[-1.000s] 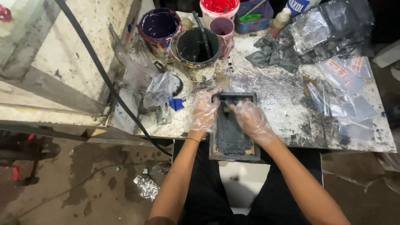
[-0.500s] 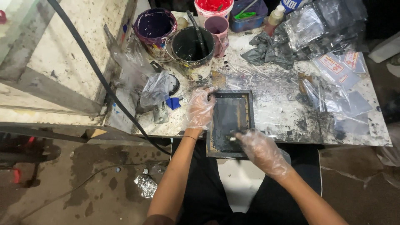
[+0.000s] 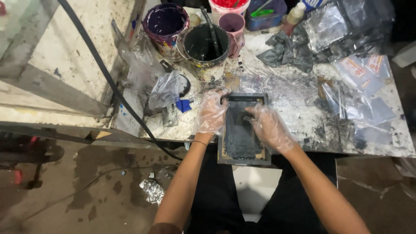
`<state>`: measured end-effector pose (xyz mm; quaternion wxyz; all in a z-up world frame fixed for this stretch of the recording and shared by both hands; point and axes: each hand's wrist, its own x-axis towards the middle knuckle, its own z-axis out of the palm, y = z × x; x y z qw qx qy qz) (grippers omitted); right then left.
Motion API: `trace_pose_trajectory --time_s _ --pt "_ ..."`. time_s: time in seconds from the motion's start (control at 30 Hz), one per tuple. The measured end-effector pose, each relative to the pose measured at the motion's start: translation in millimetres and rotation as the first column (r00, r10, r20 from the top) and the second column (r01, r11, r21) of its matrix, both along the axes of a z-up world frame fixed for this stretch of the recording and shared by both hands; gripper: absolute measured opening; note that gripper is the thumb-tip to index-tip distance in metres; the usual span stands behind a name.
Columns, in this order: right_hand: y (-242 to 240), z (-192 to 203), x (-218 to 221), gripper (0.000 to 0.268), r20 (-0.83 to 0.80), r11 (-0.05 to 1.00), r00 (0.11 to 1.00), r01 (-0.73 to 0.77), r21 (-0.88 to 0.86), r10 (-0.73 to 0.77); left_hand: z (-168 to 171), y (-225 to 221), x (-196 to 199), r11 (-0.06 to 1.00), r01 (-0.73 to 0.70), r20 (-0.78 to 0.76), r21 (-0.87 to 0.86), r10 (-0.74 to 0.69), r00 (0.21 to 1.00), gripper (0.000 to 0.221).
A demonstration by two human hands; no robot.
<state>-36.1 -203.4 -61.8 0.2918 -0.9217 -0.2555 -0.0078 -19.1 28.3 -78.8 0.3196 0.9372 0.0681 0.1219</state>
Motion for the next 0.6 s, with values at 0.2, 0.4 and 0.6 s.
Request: trace_pose_trajectory --time_s 0.2,0.4,0.6 --pt "14.3 65.6 9.3 0.034 0.108 0.999 0.994 0.027 0.035 -0.031 9.1 -1.6 -6.9 1.000 -0.009 0.135 0.014 0.007 0.991 0.025" --pt "17.7 8.1 33.8 0.028 0.497 0.950 0.860 0.053 -0.306 0.112 -8.8 -10.9 4.3 0.988 -0.125 0.184 0.092 0.106 0.977 0.026" --pt "-19.4 -27.5 -25.9 0.033 0.591 0.839 0.729 0.043 -0.543 0.345 -7.7 -7.6 -0.3 0.986 -0.073 0.189 0.151 0.044 0.981 0.030"
